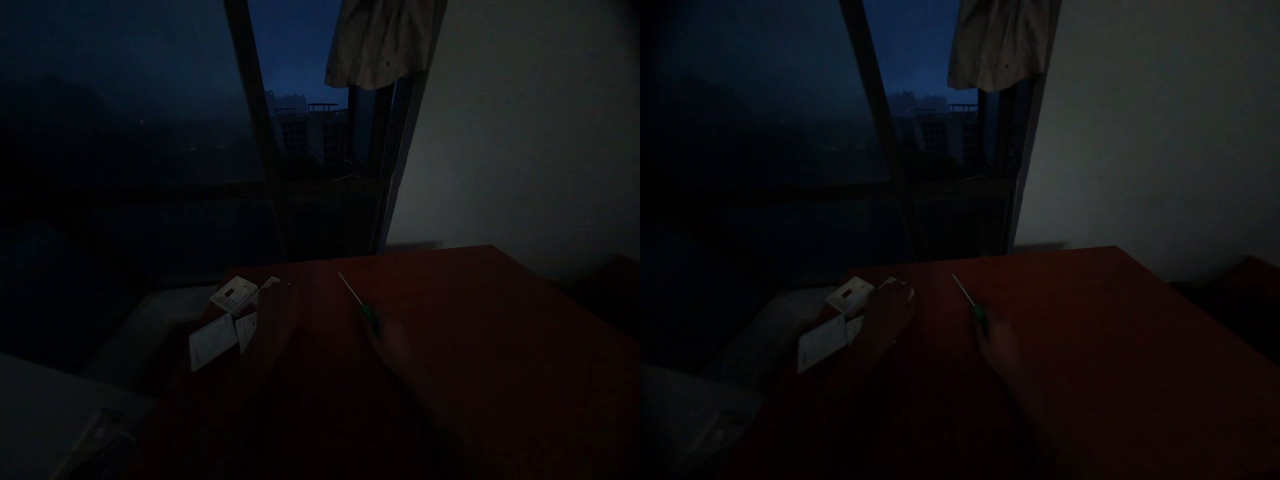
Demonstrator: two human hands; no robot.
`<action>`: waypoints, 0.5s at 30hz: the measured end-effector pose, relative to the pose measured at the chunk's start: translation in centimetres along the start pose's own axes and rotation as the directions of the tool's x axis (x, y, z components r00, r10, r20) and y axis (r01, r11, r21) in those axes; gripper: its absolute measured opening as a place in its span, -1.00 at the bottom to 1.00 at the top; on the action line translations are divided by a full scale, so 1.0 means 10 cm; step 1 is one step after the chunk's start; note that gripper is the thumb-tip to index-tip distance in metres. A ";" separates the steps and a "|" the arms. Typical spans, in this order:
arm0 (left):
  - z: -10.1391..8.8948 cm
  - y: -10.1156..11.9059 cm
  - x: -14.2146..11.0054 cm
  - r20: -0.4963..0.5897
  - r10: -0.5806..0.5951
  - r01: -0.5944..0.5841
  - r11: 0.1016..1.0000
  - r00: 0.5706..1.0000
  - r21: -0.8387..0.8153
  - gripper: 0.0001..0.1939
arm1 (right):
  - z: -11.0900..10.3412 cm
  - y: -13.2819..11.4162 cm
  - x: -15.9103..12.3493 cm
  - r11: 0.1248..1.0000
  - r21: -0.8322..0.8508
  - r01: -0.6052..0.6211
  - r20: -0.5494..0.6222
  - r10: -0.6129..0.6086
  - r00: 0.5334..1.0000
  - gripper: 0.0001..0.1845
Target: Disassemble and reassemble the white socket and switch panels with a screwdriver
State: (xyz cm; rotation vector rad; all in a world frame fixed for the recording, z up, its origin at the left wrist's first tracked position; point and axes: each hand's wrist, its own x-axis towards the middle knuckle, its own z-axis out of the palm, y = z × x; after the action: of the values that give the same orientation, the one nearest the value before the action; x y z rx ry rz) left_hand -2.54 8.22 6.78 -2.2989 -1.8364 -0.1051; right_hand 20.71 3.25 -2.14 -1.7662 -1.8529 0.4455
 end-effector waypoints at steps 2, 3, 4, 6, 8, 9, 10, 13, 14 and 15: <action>0.03 -0.11 0.03 0.025 -0.020 0.019 1.000 0.999 0.017 -0.77 | 0.01 0.00 0.00 1.000 0.021 0.007 0.003 -0.007 1.000 -0.64; 0.06 -0.13 0.03 0.039 -0.025 0.024 1.000 0.999 0.020 -0.77 | 0.01 0.00 0.01 1.000 0.030 0.006 0.002 -0.006 1.000 -0.63; 0.09 -0.15 0.04 0.052 -0.029 0.028 0.999 0.998 0.019 -0.77 | 0.01 0.01 0.01 0.999 0.038 0.002 0.000 -0.002 1.000 -0.62; 0.15 -0.14 0.06 0.073 -0.039 0.038 0.999 0.997 0.009 -0.75 | 0.01 0.02 0.01 0.998 0.053 -0.019 -0.008 0.019 1.000 -0.61; 0.21 -0.11 0.08 0.086 -0.049 0.050 0.999 0.995 -0.009 -0.72 | 0.00 0.03 0.01 0.997 0.070 -0.044 -0.018 0.046 0.999 -0.61; 0.23 -0.08 0.09 0.091 -0.049 0.051 0.998 0.995 -0.021 -0.71 | 0.00 0.03 0.01 0.995 0.082 -0.054 -0.021 0.056 0.998 -0.60; 0.25 -0.04 0.10 0.095 -0.043 0.046 0.998 0.995 -0.035 -0.71 | -0.01 0.03 0.01 0.993 0.097 -0.062 -0.022 0.065 0.998 -0.59; 0.29 0.09 0.09 0.091 0.020 -0.011 0.995 0.996 -0.095 -0.69 | -0.02 0.02 0.01 0.985 0.150 -0.081 -0.021 0.086 0.996 -0.54; 0.29 0.13 0.08 0.084 0.047 -0.037 0.992 0.995 -0.117 -0.69 | -0.03 0.01 0.01 0.982 0.169 -0.087 -0.021 0.092 0.996 -0.53; 0.28 0.17 0.07 0.074 0.073 -0.062 0.988 0.995 -0.139 -0.70 | -0.03 0.01 0.02 0.978 0.188 -0.093 -0.021 0.098 0.995 -0.52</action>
State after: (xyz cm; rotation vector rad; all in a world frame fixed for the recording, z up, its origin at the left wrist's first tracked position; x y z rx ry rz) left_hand -0.96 9.08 3.95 -2.4896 -1.8394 -0.1355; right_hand 20.96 3.39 -1.92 -1.7296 -1.6533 0.6057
